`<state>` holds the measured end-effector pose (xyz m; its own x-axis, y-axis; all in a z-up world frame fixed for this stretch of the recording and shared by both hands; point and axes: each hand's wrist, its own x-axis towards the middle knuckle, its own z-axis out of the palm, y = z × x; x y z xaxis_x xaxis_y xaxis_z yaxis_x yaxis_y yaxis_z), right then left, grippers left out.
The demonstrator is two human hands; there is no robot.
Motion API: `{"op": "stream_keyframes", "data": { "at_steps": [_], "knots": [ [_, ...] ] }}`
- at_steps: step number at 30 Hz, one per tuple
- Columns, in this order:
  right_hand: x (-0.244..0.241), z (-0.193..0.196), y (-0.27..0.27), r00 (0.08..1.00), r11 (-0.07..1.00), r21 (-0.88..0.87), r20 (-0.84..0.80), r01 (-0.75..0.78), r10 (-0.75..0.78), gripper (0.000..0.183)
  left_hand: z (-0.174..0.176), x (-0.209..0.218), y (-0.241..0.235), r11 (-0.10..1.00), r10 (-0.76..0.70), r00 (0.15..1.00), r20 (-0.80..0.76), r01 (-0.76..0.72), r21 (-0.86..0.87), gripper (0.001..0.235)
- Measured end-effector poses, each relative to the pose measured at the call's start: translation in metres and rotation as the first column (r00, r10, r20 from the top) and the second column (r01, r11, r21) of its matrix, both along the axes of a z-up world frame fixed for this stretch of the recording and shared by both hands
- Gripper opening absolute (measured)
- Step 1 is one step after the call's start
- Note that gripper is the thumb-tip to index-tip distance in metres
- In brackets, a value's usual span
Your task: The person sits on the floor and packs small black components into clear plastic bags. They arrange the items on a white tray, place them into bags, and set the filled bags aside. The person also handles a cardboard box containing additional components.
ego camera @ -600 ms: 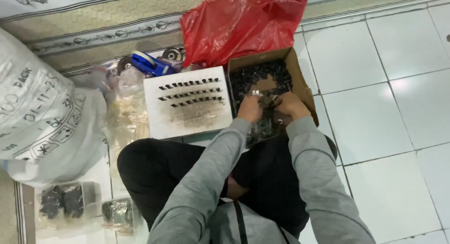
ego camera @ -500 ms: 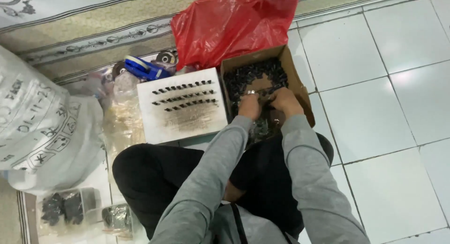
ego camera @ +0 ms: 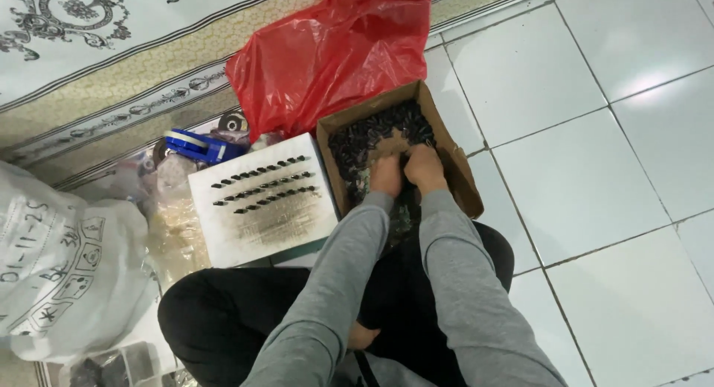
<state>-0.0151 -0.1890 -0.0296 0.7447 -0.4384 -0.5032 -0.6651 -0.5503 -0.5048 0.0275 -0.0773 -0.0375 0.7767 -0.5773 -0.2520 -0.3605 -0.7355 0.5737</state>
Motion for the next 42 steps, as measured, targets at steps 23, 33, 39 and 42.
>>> {"op": "stream_keyframes", "data": {
  "at_steps": [23,33,39,42],
  "knots": [
    [0.001,-0.038,-0.010,0.983,0.899,0.397,-0.080,0.184,-0.166,0.040,-0.025,-0.018,0.011,0.648,0.389,0.541,-0.746,-0.736,-0.196,0.042],
    [0.002,-0.021,-0.020,0.991,0.982,0.154,0.059,0.110,-0.120,0.042,-0.021,-0.013,0.036,0.775,0.419,0.841,-0.342,-0.527,-0.348,0.017],
    [-0.012,0.104,0.047,0.929,0.920,0.391,0.342,-0.005,-0.141,0.030,0.136,-0.042,0.165,0.609,0.256,0.855,-0.451,-0.504,-0.612,0.028],
    [-0.025,0.133,0.105,0.872,0.795,0.582,0.465,-0.173,-0.150,0.015,0.132,-0.046,0.233,0.343,0.141,0.746,-0.651,-0.654,-0.674,0.023]
  ]
}}
